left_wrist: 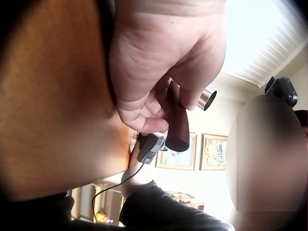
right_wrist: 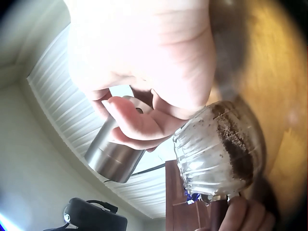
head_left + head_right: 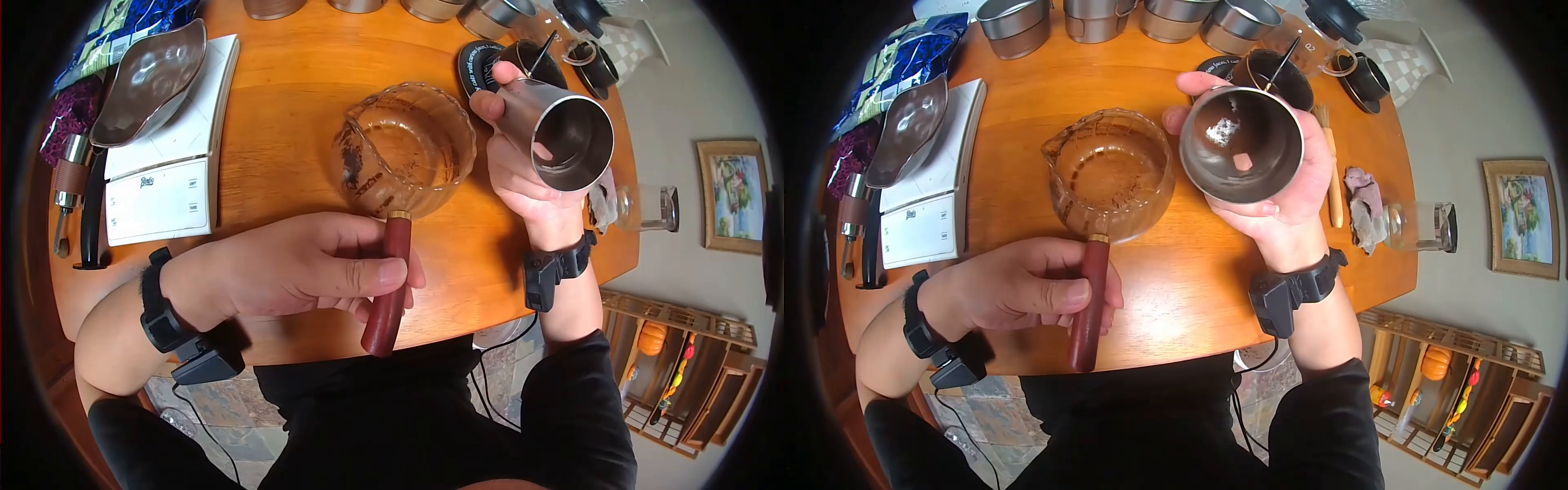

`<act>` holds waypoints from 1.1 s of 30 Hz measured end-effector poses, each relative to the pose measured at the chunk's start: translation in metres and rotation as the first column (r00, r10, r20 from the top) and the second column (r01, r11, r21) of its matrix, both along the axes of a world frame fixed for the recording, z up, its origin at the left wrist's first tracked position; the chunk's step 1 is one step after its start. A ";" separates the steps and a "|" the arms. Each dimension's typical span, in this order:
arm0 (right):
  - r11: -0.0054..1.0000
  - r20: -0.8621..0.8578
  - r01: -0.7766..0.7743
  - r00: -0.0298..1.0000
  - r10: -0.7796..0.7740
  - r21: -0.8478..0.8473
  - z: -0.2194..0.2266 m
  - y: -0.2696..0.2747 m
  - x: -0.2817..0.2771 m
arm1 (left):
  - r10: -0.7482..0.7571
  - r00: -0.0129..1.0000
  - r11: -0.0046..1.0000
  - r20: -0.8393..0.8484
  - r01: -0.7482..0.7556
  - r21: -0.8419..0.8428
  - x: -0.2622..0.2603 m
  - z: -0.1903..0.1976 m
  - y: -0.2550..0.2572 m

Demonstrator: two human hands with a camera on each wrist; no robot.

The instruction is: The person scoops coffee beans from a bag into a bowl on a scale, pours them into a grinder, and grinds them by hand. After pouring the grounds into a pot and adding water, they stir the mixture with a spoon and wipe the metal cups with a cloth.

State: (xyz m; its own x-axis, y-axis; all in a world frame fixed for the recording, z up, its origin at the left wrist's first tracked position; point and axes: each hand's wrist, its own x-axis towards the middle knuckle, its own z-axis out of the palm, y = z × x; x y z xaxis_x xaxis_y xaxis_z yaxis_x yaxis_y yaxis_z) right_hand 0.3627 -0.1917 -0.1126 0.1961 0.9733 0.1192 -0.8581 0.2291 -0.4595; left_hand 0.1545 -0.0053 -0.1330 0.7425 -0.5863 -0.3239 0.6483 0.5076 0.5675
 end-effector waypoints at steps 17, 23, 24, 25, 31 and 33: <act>0.668 0.390 0.670 0.738 -0.551 -0.324 0.005 0.023 -0.035 | -0.203 0.978 0.972 0.046 0.195 0.130 0.002 0.002 0.003; 0.988 0.206 0.116 0.974 -0.094 -0.100 -0.009 0.007 -0.005 | -0.215 0.976 0.966 0.043 0.206 0.156 0.003 0.002 0.002; 0.998 0.171 0.030 0.985 -0.020 -0.052 -0.011 0.007 -0.003 | -0.217 0.975 0.965 0.045 0.207 0.161 0.002 0.001 0.002; 0.994 0.140 0.080 0.988 -0.070 -0.073 -0.011 0.005 -0.005 | -0.218 0.975 0.965 0.048 0.208 0.159 0.002 0.001 0.002; 0.997 0.080 -0.004 0.997 -0.002 0.076 -0.010 0.008 -0.003 | -0.203 0.977 0.973 0.071 0.193 0.126 0.002 0.004 0.002; 0.998 0.069 0.065 0.995 -0.066 0.013 0.000 0.005 -0.008 | -0.208 0.975 0.971 0.077 0.197 0.132 0.003 0.005 0.002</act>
State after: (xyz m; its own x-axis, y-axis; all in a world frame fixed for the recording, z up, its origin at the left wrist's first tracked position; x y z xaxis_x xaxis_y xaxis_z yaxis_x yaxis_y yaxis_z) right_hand 0.3549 -0.1868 -0.1131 0.2501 0.9573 0.1453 -0.8074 0.2890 -0.5143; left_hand 0.1575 -0.0028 -0.1284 0.6416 -0.6874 -0.3405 0.6742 0.2935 0.6777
